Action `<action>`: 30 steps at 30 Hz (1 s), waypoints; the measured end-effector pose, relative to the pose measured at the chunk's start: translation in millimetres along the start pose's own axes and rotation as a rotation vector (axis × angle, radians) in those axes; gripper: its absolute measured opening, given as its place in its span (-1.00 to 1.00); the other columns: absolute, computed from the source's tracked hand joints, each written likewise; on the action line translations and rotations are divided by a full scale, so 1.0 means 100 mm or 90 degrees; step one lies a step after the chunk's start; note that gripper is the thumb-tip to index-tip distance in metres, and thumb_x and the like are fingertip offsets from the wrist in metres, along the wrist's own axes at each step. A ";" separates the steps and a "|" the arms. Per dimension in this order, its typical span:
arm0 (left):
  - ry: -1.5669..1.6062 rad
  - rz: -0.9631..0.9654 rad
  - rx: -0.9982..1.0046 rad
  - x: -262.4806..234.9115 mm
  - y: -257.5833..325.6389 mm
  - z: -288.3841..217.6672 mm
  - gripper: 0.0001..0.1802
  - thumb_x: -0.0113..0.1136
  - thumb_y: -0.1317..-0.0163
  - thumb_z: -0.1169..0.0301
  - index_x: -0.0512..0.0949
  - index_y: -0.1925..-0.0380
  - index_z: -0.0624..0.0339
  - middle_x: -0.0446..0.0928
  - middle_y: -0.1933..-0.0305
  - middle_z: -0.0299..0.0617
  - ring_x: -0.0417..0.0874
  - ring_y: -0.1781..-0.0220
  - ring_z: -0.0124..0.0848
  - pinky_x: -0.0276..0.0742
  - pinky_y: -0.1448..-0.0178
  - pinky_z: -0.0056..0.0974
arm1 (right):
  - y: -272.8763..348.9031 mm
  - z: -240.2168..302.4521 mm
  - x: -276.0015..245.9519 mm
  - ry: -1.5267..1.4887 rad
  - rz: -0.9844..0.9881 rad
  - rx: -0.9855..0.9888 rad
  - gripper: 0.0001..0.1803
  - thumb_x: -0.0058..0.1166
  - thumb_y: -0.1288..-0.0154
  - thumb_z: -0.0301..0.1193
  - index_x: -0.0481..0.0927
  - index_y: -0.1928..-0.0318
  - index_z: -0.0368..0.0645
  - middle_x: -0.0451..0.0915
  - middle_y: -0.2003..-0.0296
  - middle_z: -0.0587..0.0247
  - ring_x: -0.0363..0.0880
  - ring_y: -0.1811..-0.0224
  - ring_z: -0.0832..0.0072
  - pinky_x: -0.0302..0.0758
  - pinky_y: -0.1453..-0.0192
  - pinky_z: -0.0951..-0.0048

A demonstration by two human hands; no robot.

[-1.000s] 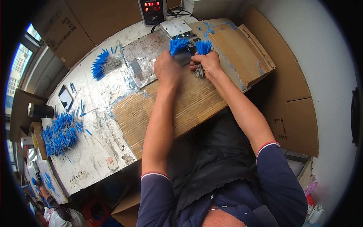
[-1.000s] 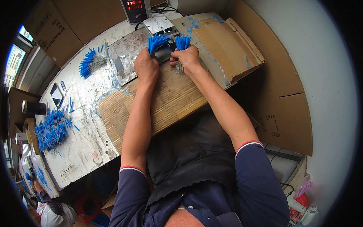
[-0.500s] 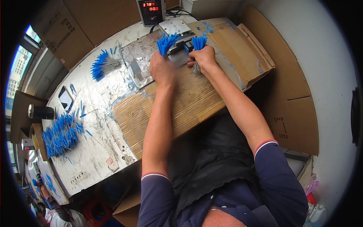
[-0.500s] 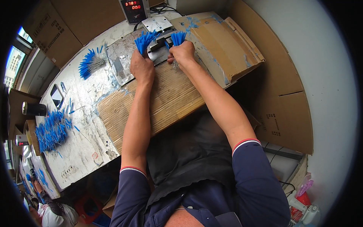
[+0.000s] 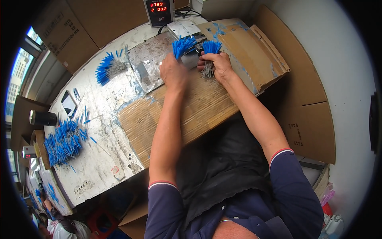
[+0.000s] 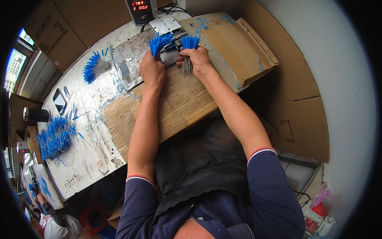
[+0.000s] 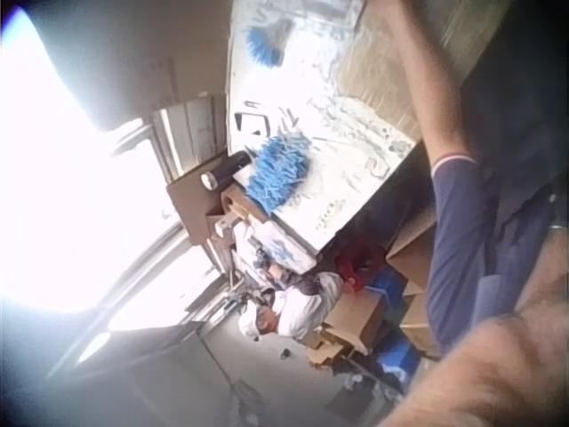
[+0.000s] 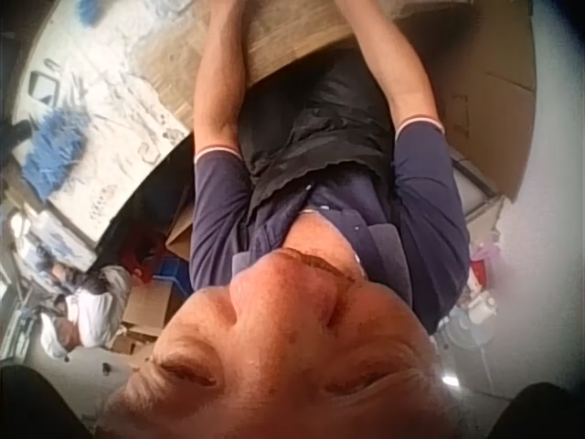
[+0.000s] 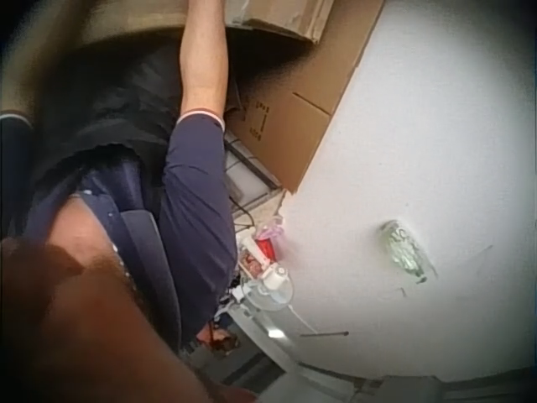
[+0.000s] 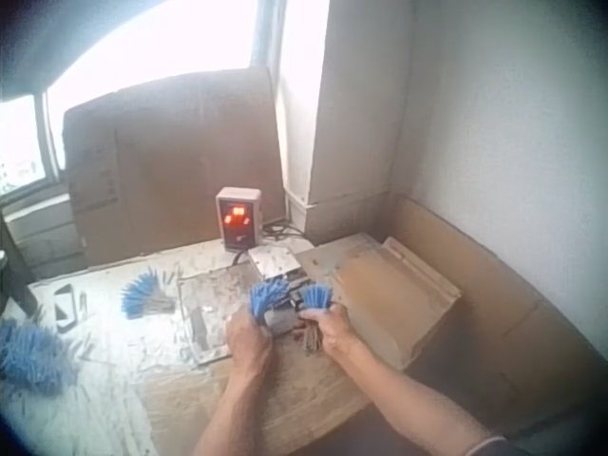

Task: Insert bundles of blue bristles into metal rings using a workbench jig to assemble industrial brushes.

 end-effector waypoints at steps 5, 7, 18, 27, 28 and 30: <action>0.001 0.011 -0.012 -0.01 0.00 -0.01 -0.86 0.25 -0.23 0.40 0.56 0.30 0.22 0.63 0.33 0.12 0.64 0.22 0.14 0.47 0.11 0.13 | 0.02 -0.01 0.00 -0.002 0.001 -0.078 -0.86 0.26 -0.11 -0.64 0.61 0.28 -0.37 0.63 0.47 0.11 0.67 0.55 0.34 0.74 0.45 0.28; -0.001 0.017 -0.019 -0.01 0.00 -0.03 -0.86 0.25 -0.22 0.40 0.56 0.30 0.22 0.63 0.33 0.13 0.65 0.22 0.14 0.47 0.11 0.13 | 0.01 -0.03 -0.01 0.003 -0.002 -0.081 -0.86 0.27 -0.11 -0.64 0.61 0.29 -0.36 0.63 0.48 0.11 0.67 0.55 0.35 0.74 0.46 0.28; -0.018 0.005 0.036 0.01 0.01 -0.02 -0.90 0.22 -0.21 0.45 0.56 0.31 0.22 0.63 0.33 0.09 0.64 0.22 0.12 0.48 0.11 0.14 | 0.09 -0.01 -0.01 -0.017 0.036 -0.009 -0.82 0.29 -0.14 -0.57 0.65 0.23 -0.38 0.65 0.42 0.10 0.70 0.41 0.29 0.77 0.28 0.16; 0.066 -0.010 -0.116 -0.04 -0.01 -0.01 -0.88 0.20 -0.32 0.41 0.57 0.23 0.22 0.68 0.32 0.02 0.70 0.29 -0.01 0.53 0.18 0.01 | 0.16 0.03 0.06 0.030 0.222 0.074 -0.73 0.20 -0.36 -0.38 0.65 0.08 -0.36 0.63 0.40 0.23 0.67 0.40 0.37 0.70 0.32 0.29; 0.065 -0.012 -0.117 -0.05 -0.02 -0.01 -0.88 0.20 -0.32 0.41 0.57 0.23 0.22 0.68 0.32 0.02 0.70 0.29 -0.01 0.53 0.18 0.01 | 0.15 0.02 0.08 0.048 0.246 0.105 -0.74 0.19 -0.38 -0.37 0.65 0.10 -0.34 0.63 0.41 0.24 0.65 0.42 0.39 0.69 0.34 0.28; 0.336 -0.002 -0.125 -0.08 -0.04 -0.07 -0.85 0.20 -0.39 0.39 0.60 0.14 0.20 0.71 0.33 -0.05 0.69 0.37 -0.20 0.54 0.22 -0.13 | 0.16 0.00 0.11 0.066 0.269 0.136 -0.75 0.18 -0.40 -0.35 0.66 0.13 -0.32 0.62 0.42 0.25 0.64 0.44 0.41 0.68 0.37 0.28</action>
Point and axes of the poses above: each hand's wrist, its own y-axis away from the middle knuckle, its own x-axis out of the palm, z = x × y, the point moved 2 cm from there along -y, towards the middle knuckle
